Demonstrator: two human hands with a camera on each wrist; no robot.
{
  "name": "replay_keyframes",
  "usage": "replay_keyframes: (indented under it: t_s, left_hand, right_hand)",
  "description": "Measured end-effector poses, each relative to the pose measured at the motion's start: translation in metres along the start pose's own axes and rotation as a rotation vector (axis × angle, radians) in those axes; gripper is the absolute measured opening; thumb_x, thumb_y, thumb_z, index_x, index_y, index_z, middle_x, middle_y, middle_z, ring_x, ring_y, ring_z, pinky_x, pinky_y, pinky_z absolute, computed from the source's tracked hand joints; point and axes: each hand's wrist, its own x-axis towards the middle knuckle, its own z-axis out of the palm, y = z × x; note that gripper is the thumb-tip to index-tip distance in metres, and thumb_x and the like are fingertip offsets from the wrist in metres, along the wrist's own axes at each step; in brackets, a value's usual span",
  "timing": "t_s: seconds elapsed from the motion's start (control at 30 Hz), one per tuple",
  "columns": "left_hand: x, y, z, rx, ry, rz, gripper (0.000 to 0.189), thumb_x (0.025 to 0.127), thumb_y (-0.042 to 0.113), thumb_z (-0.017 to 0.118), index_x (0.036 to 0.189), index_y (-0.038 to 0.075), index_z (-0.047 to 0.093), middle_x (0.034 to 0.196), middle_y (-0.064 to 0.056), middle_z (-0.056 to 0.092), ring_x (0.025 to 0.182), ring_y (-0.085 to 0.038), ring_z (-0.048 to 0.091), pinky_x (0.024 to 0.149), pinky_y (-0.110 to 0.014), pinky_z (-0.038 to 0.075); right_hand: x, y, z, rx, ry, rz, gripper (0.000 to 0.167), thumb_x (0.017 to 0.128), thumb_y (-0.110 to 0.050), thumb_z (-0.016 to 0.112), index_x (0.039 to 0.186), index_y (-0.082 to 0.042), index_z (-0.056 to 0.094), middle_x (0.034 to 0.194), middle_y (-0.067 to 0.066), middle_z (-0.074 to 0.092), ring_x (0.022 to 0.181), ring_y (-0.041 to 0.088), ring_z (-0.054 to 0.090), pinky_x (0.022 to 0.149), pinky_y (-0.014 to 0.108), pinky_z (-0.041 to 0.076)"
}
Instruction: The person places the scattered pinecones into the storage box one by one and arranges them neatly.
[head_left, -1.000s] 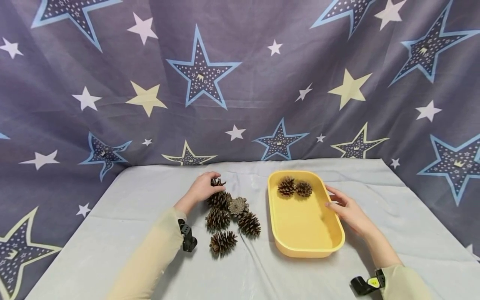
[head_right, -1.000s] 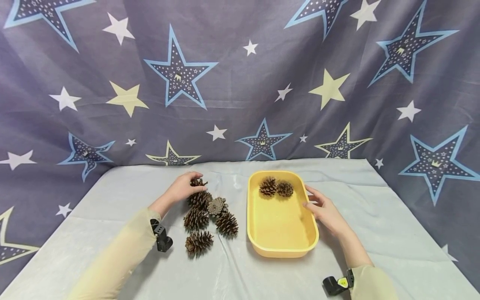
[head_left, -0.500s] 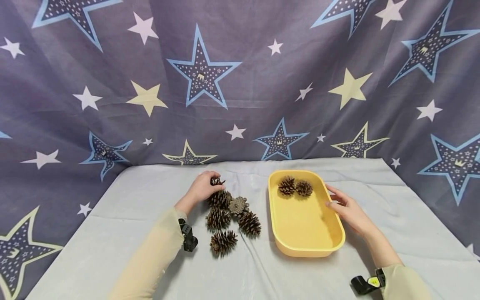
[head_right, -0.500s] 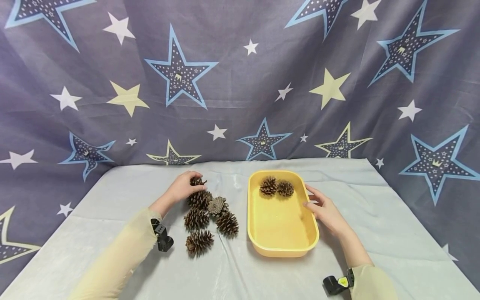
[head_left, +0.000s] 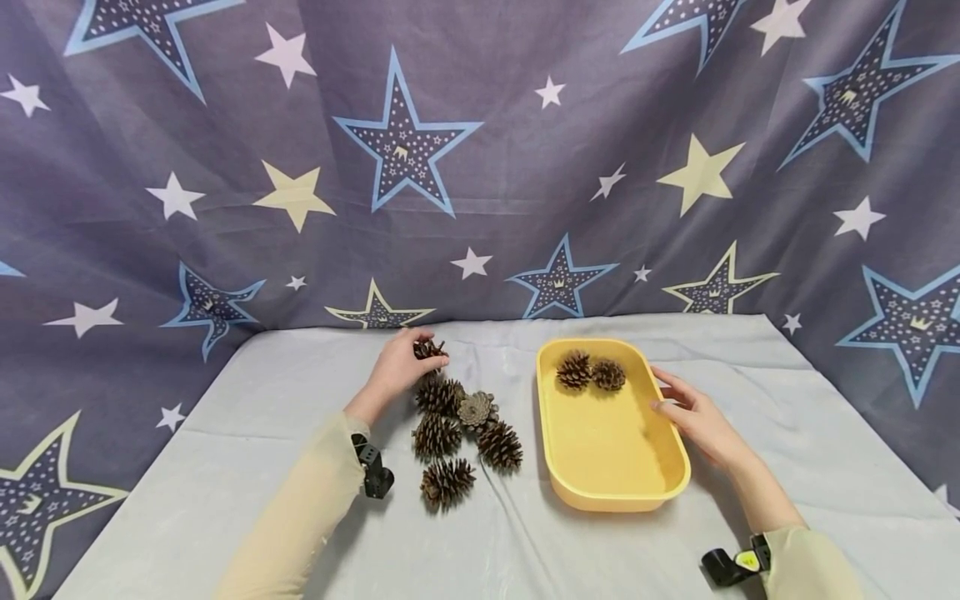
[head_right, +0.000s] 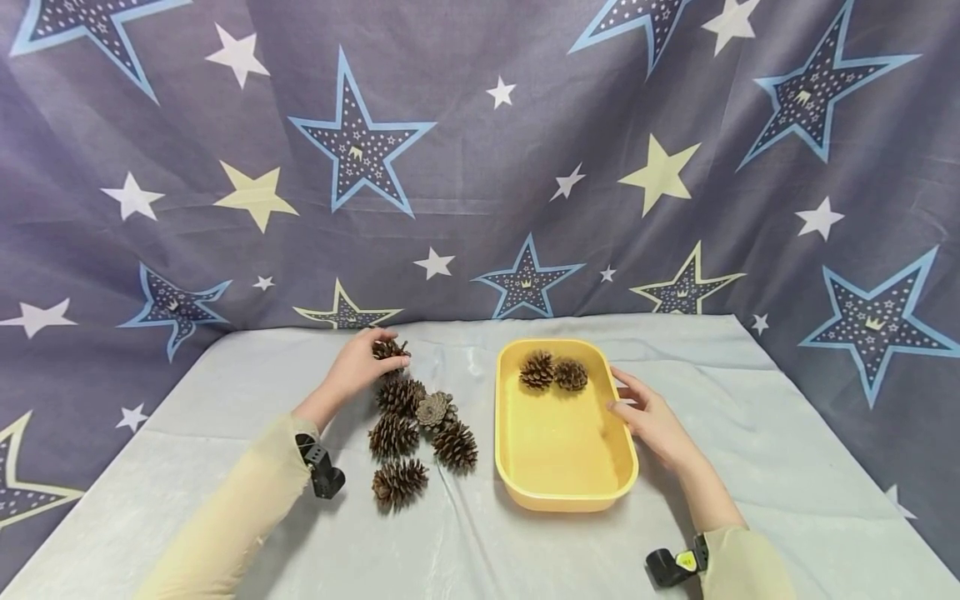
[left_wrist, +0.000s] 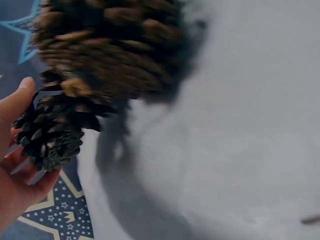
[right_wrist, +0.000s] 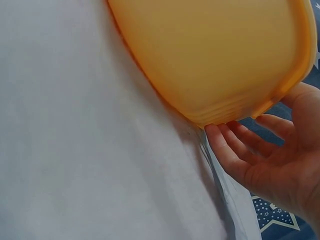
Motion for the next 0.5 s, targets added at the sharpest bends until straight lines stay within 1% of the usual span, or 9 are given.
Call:
replay_keyframes:
  t_s: [0.17, 0.23, 0.37, 0.5]
  left_hand:
    - [0.002, 0.002, -0.009, -0.036, 0.017, -0.006, 0.060, 0.076, 0.037, 0.071, 0.124, 0.006, 0.052, 0.129, -0.017, 0.048, 0.122, -0.036, 0.040, 0.104, -0.050, 0.029]
    - [0.003, 0.003, -0.011, -0.037, 0.030, -0.007, 0.061, 0.076, 0.038, 0.071, 0.124, 0.006, 0.052, 0.127, -0.016, 0.049, 0.119, -0.035, 0.043, 0.102, -0.049, 0.032]
    - [0.003, 0.005, -0.014, -0.043, 0.048, -0.016, 0.061, 0.076, 0.039, 0.070, 0.125, 0.008, 0.051, 0.127, -0.016, 0.048, 0.118, -0.035, 0.043, 0.102, -0.050, 0.032]
    - [0.002, 0.009, -0.016, -0.057, 0.058, -0.026, 0.059, 0.076, 0.038, 0.070, 0.124, 0.009, 0.052, 0.127, -0.016, 0.048, 0.116, -0.035, 0.045, 0.099, -0.049, 0.036]
  right_hand:
    - [0.000, 0.000, 0.000, 0.001, -0.001, 0.001, 0.061, 0.090, -0.009, 0.051, 0.144, -0.005, 0.023, 0.127, 0.031, 0.040, 0.092, 0.013, 0.060, 0.073, 0.027, 0.053]
    - [0.000, 0.000, 0.000, 0.000, 0.000, 0.000, 0.061, 0.090, -0.009, 0.051, 0.144, -0.005, 0.023, 0.126, 0.031, 0.041, 0.091, 0.013, 0.060, 0.073, 0.027, 0.053]
    - [0.000, 0.001, 0.001, 0.000, 0.002, -0.003, 0.061, 0.090, -0.009, 0.051, 0.144, -0.005, 0.023, 0.126, 0.031, 0.041, 0.091, 0.013, 0.060, 0.072, 0.027, 0.053]
    - [0.000, 0.000, 0.001, -0.005, 0.000, -0.010, 0.061, 0.090, -0.009, 0.051, 0.144, -0.005, 0.023, 0.126, 0.031, 0.041, 0.090, 0.013, 0.060, 0.072, 0.028, 0.053]
